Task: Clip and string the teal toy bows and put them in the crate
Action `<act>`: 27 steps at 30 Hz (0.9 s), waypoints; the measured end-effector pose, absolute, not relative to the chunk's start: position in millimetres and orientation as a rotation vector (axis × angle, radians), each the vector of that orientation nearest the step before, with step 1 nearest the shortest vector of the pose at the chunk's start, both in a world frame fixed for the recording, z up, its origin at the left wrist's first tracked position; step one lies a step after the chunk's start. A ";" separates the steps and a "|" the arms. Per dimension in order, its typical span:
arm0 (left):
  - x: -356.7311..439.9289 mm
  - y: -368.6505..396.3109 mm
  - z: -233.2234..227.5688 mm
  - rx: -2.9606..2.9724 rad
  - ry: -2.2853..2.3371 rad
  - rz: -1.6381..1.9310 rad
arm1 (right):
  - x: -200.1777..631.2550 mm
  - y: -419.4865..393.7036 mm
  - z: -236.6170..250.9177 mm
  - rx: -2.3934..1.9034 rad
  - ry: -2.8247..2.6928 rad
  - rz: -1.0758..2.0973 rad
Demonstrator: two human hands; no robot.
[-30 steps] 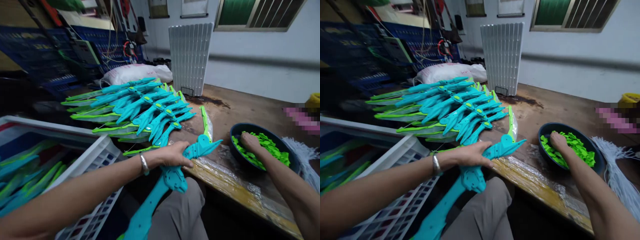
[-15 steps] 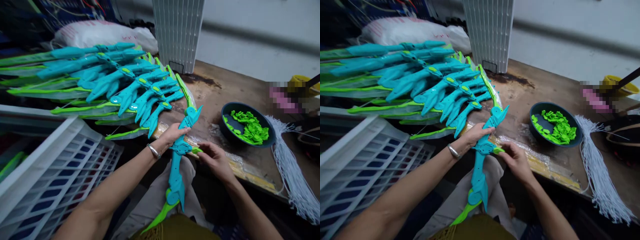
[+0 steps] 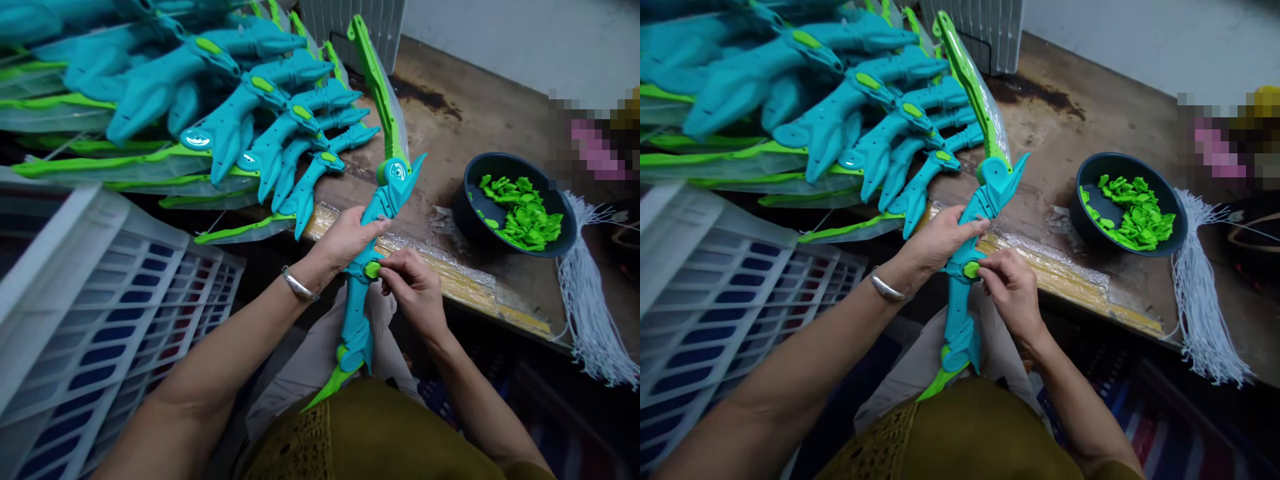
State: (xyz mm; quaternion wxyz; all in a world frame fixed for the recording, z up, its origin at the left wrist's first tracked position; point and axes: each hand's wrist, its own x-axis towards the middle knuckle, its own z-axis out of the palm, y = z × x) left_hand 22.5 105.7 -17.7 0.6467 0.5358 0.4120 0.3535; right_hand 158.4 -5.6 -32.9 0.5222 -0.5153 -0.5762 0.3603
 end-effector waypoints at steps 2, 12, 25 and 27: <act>22.3 105.0 -17.6 1.235 0.949 0.810 | 159.5 -5.4 -30.0 -1.281 -1.473 0.801; 21.0 96.6 -7.8 1.289 0.948 0.805 | 181.7 8.5 -38.4 -1.217 -1.501 1.427; -29.6 35.8 -25.0 1.415 0.882 0.723 | 162.7 -16.1 -43.5 -1.259 -1.225 1.158; -27.6 29.9 -28.9 1.416 0.903 0.763 | 155.5 -19.4 -46.2 -1.230 -1.149 1.110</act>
